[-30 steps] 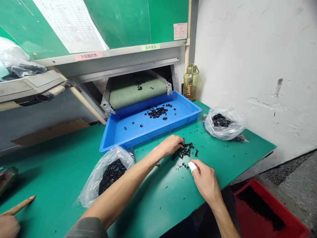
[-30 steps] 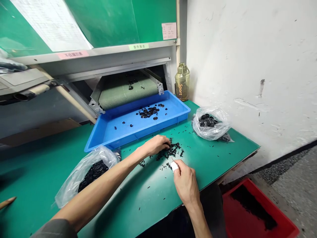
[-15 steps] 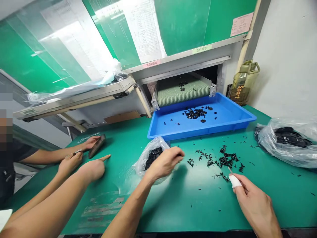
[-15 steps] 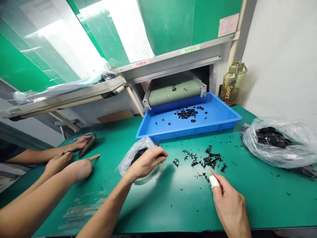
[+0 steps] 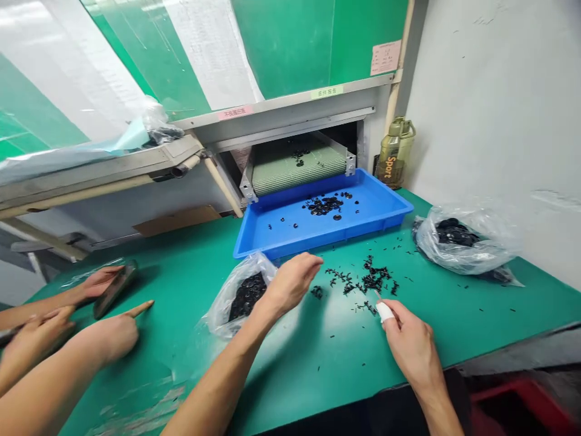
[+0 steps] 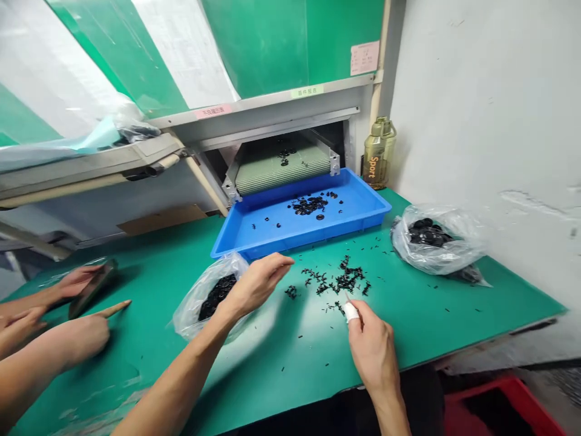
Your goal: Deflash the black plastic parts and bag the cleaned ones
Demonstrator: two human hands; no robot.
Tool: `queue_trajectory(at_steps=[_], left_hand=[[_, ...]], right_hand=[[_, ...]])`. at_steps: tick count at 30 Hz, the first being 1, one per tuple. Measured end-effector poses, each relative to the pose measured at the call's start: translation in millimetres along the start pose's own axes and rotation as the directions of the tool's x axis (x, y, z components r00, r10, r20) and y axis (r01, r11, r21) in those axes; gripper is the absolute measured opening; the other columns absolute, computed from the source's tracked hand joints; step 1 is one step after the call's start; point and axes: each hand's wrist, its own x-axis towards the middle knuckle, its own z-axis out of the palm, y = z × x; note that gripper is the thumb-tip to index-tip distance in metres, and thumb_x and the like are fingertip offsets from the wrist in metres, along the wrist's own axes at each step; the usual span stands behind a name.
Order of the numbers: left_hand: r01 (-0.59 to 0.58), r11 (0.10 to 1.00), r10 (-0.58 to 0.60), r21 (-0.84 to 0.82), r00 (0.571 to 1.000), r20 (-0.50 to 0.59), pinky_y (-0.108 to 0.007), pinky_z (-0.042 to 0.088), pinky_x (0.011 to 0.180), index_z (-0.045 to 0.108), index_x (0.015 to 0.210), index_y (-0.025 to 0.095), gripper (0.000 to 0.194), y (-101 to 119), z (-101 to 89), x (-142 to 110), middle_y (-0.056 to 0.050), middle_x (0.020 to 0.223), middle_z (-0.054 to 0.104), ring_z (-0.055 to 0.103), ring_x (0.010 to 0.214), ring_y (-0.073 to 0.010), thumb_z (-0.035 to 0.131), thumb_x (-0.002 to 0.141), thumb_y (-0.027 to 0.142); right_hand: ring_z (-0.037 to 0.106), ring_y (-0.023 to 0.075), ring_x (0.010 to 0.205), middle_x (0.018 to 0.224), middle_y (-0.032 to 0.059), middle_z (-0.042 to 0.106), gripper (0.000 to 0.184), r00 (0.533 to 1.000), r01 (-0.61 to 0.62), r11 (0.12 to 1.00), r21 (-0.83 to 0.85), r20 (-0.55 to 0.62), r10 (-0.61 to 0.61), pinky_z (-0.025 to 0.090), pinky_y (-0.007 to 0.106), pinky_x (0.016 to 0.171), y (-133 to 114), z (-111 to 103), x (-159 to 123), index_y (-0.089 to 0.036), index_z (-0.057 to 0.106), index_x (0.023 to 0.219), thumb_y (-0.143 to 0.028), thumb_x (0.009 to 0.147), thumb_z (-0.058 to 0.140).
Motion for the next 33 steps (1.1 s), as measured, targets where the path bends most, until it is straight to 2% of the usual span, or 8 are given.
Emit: queue_trajectory(at_steps=[4,8,18,20,23,25,29,33], left_hand=[[-0.104,0.993,0.111,-0.058,0.984,0.141,-0.031,0.045,0.085,0.062,0.112,0.019,0.028,12,57.7,53,-0.008,0.107,0.063,0.059,0.097,-0.0209,0.04,0.096,0.024],[-0.142,0.985,0.157,-0.095,0.973,0.17,-0.031,0.045,0.083,0.063,0.112,0.022,0.025,20,91.2,83,-0.008,0.108,0.06,0.058,0.099,-0.0228,0.046,0.093,0.025],[-0.036,0.94,0.091,-0.34,0.985,0.147,-0.027,0.043,0.073,0.065,0.101,0.019,0.018,19,89.5,65,-0.004,0.089,0.062,0.057,0.08,-0.0168,0.053,0.088,0.02],[0.14,0.776,0.007,-0.615,0.973,0.231,-0.025,0.044,0.068,0.066,0.103,0.016,0.02,18,87.5,53,-0.003,0.083,0.064,0.057,0.072,-0.0133,0.058,0.087,0.025],[0.435,0.198,-0.069,-0.878,0.9,0.43,-0.022,0.046,0.067,0.068,0.094,0.012,0.026,16,87.0,34,-0.003,0.075,0.065,0.058,0.067,-0.0102,0.075,0.074,0.028],[0.485,-0.049,-0.068,-0.873,0.871,0.487,-0.021,0.048,0.071,0.068,0.087,0.01,0.033,15,87.8,24,-0.005,0.076,0.067,0.062,0.07,-0.0102,0.084,0.064,0.026],[0.473,-0.212,-0.041,-0.855,0.87,0.491,-0.02,0.05,0.071,0.066,0.081,0.009,0.034,18,91.4,15,-0.008,0.084,0.069,0.066,0.073,-0.0113,0.088,0.06,0.024],[0.42,-0.26,-0.02,-0.87,0.898,0.439,-0.017,0.048,0.061,0.066,0.092,0.013,0.035,25,96.0,14,-0.006,0.085,0.07,0.065,0.071,-0.0106,0.085,0.065,0.023]], right_hand=[[0.053,0.0186,0.058,0.068,0.0035,0.065,0.038,0.999,0.03,1.0,0.006,-0.013,-0.03,0.039,0.028,0.057,0,1,1,-0.022,0.068,0.098,-0.038,0.083,0.037],[0.053,0.0179,0.059,0.071,0.004,0.066,0.037,0.999,0.036,0.999,0.014,-0.033,-0.035,0.039,0.027,0.057,-1,1,1,-0.021,0.068,0.099,-0.034,0.083,0.037],[0.049,0.016,0.049,0.061,0.0015,0.063,0.035,0.999,0.03,0.999,-0.014,-0.028,-0.031,0.037,0.026,0.05,-5,-1,0,-0.021,0.069,0.094,-0.033,0.085,0.037],[0.051,0.0162,0.049,0.061,0.0017,0.064,0.037,0.999,0.043,0.999,-0.009,-0.022,-0.043,0.038,0.026,0.05,-6,-2,-1,-0.021,0.07,0.095,-0.033,0.085,0.036],[0.057,0.0172,0.053,0.064,0.0029,0.067,0.04,0.997,0.082,0.997,0.013,-0.018,-0.081,0.042,0.026,0.05,-8,-2,-5,-0.019,0.07,0.099,-0.032,0.085,0.035],[0.063,0.0178,0.061,0.074,0.0047,0.071,0.04,0.992,0.124,0.992,0.016,-0.038,-0.123,0.046,0.025,0.054,-10,-1,-10,-0.019,0.07,0.101,-0.03,0.086,0.035],[0.067,0.0183,0.086,0.1,0.0066,0.072,0.037,0.964,0.227,0.974,-0.028,-0.137,-0.228,0.05,0.025,0.071,-13,5,-19,-0.019,0.069,0.103,-0.026,0.089,0.036],[0.066,0.0178,0.084,0.097,0.0065,0.07,0.036,0.943,0.26,0.959,-0.116,-0.185,-0.278,0.049,0.027,0.07,-18,7,-25,-0.019,0.066,0.108,-0.022,0.091,0.035]])
